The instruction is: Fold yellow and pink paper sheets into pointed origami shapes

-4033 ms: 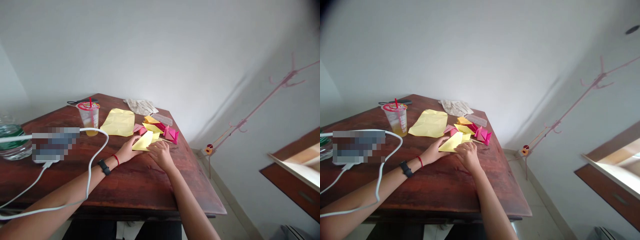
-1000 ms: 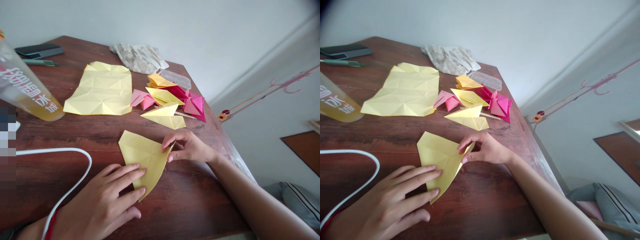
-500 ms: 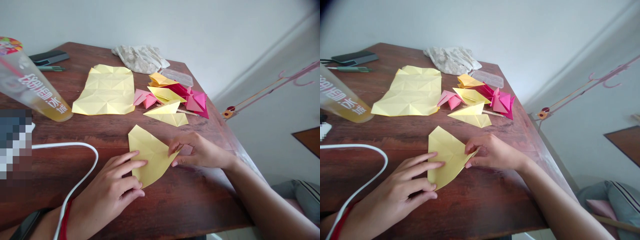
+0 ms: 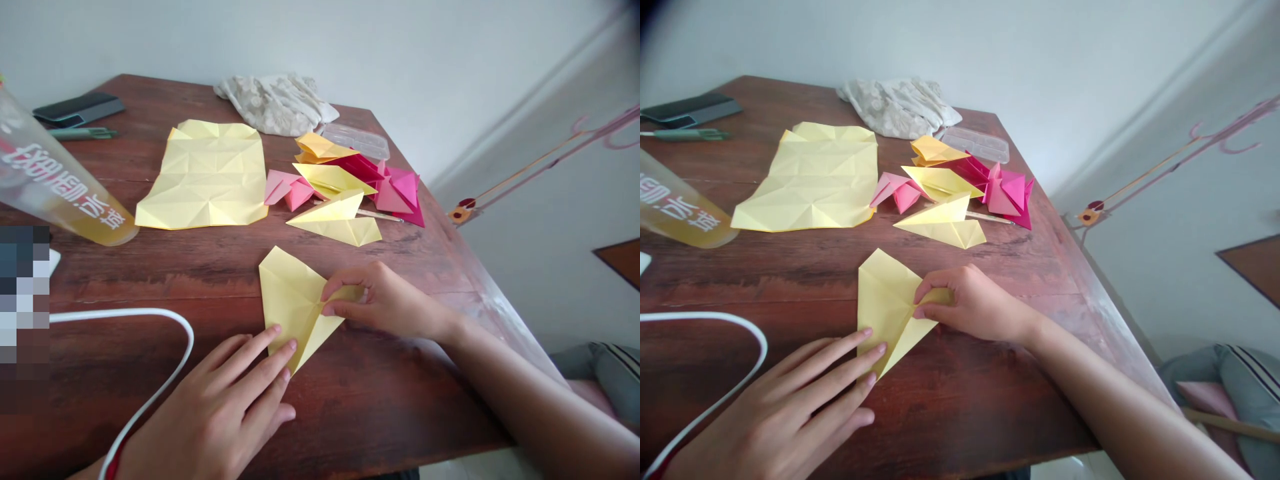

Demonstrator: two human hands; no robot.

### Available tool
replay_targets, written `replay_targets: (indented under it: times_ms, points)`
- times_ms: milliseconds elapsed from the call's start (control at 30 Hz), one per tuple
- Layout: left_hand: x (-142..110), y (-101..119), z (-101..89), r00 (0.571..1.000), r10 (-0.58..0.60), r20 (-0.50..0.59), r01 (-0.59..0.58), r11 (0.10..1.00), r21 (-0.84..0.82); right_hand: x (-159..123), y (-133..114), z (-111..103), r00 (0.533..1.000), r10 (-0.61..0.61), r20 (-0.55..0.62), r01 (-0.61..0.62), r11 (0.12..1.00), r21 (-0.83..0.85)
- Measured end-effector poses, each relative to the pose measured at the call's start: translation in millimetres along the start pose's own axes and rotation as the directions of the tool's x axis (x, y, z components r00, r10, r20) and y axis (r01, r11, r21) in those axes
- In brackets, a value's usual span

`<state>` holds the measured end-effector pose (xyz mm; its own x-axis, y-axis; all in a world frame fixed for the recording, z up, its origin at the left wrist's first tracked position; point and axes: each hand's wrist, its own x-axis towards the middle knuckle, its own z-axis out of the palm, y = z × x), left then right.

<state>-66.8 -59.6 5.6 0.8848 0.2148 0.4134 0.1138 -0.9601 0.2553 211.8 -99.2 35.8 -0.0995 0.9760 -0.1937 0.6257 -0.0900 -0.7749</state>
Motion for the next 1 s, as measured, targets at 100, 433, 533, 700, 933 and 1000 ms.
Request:
replay_targets:
  times_ms: [100,433,533,700,933,1000]
  points:
    - [-5,1,2.8,0.999,-0.030,-0.026,0.030,0.999,-0.024,2,-3,5,0.997,0.007,-0.076,-0.010,0.999,-0.038]
    - [-24,-9,8.4,0.994,0.039,-0.101,-0.046,0.997,-0.068,1,-1,15,0.987,0.097,-0.128,-0.106,0.992,-0.065]
    - [-27,-11,8.3,0.995,0.062,-0.083,-0.066,0.996,-0.053,1,-3,15,0.982,0.107,-0.154,-0.122,0.988,-0.092]
    - [-24,-13,5.4,0.991,0.119,-0.068,-0.122,0.991,-0.052,0,-2,17,0.978,0.092,-0.185,-0.116,0.985,-0.125]
    - [-12,-11,-3.4,0.999,0.053,-0.001,-0.053,0.998,-0.031,-2,-3,21,0.978,0.003,-0.207,-0.044,0.980,-0.192]
    - [-11,-11,-1.3,0.997,0.061,0.038,-0.060,0.998,-0.008,-3,-3,21,0.978,-0.002,-0.210,-0.042,0.979,-0.201]
